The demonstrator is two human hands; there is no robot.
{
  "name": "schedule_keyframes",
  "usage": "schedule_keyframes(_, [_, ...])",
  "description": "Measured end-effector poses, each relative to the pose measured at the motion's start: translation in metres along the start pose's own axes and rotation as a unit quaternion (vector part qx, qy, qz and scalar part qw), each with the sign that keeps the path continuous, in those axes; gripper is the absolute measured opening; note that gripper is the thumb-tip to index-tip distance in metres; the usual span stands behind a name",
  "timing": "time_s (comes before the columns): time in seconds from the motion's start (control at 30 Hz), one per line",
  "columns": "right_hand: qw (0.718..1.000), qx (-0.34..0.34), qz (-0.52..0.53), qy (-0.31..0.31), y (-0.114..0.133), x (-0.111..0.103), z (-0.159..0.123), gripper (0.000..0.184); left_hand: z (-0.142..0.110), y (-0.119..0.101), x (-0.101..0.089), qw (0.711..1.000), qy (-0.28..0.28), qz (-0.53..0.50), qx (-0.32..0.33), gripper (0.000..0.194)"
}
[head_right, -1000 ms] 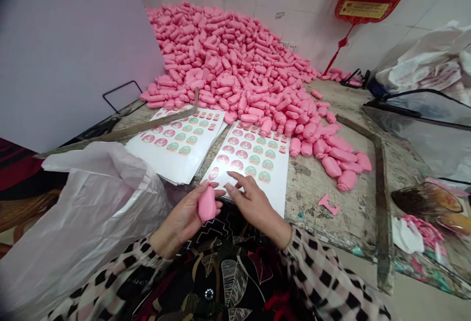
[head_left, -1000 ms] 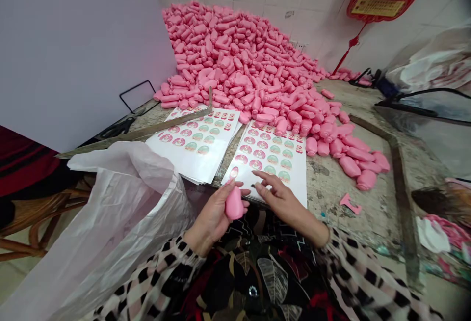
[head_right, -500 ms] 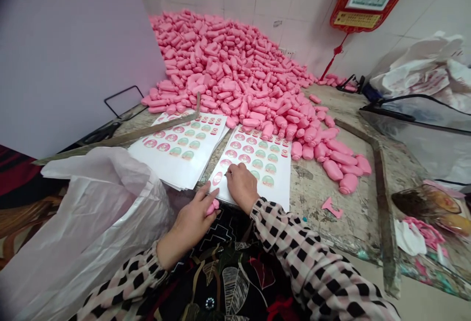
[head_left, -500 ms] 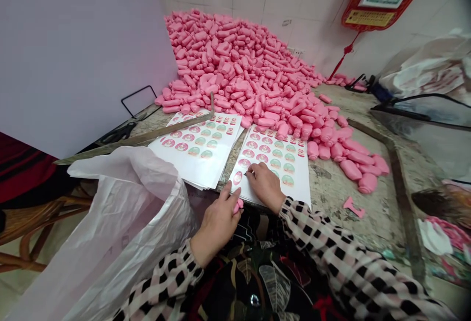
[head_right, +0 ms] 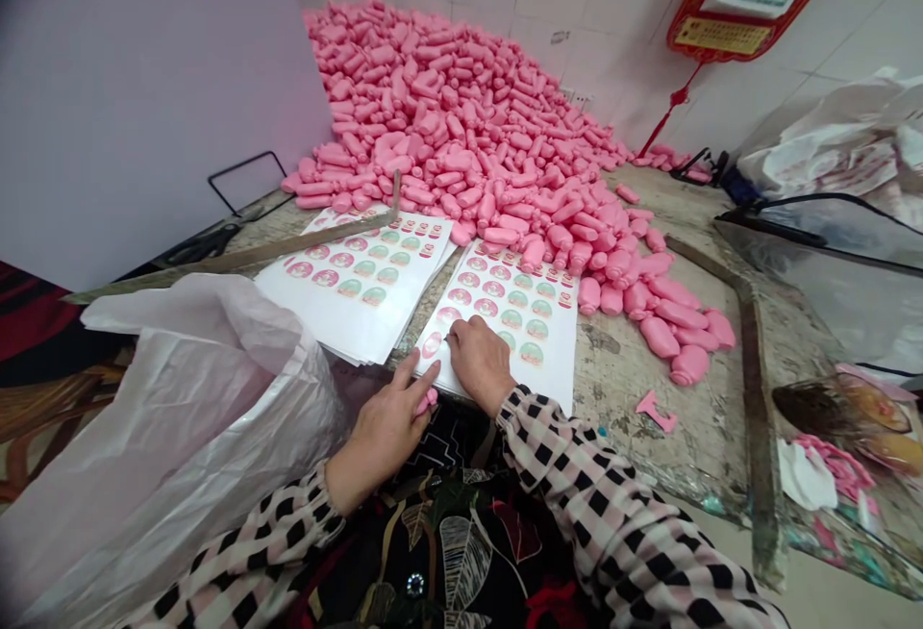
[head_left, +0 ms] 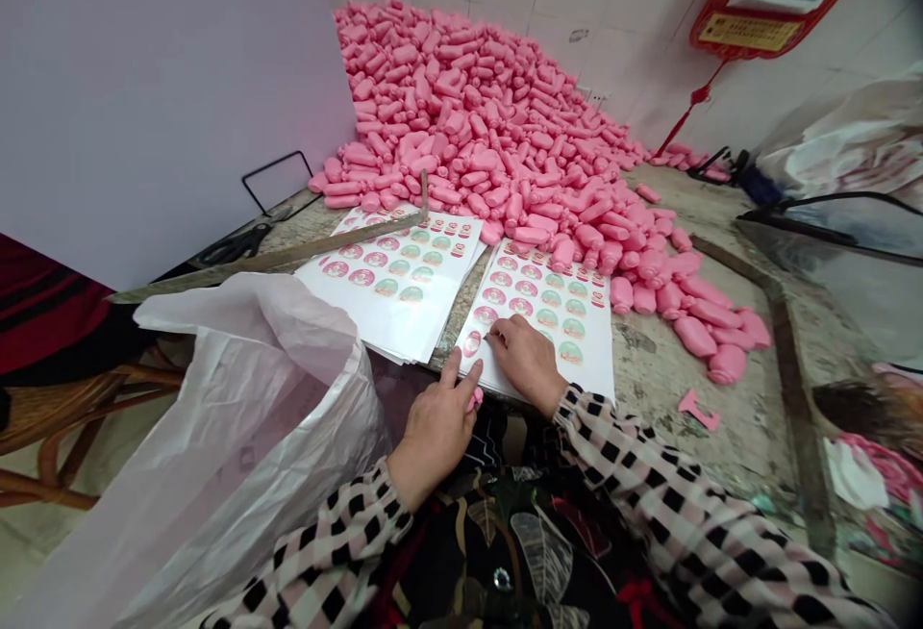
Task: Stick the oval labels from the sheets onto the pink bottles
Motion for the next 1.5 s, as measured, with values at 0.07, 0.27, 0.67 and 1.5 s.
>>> schedule_keyframes(0.07, [1.000,-0.001,0.006,0.004,0.000,0.001,-0.001,0.029,0.000,0.000,0.001,1.000,-0.002,-0.001,-0.002,0.049])
schedule_keyframes(0.27, [1.000,-0.013,0.024,-0.005,0.004,0.005,-0.007,0.029,0.000,0.002,0.002,1.000,-0.012,-0.015,-0.005,0.050])
schedule_keyframes(0.67, [0.999,-0.014,-0.002,-0.030,0.000,0.001,-0.002,0.025,0.000,0.003,0.006,0.999,-0.026,0.022,0.005,0.049])
schedule_keyframes(1.5, [0.983,0.092,0.158,-0.004,-0.002,0.017,-0.003,0.027,0.006,-0.001,0.015,0.999,-0.053,0.002,0.008,0.066])
Point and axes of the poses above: each hand's wrist, its own z-axis towards the middle knuckle, its own x-axis out of the palm, y = z × x, the point moved 5 cm from there along z, towards the middle knuckle, and after that the axes turned 2 degrees about y, right-handed, at the moved point
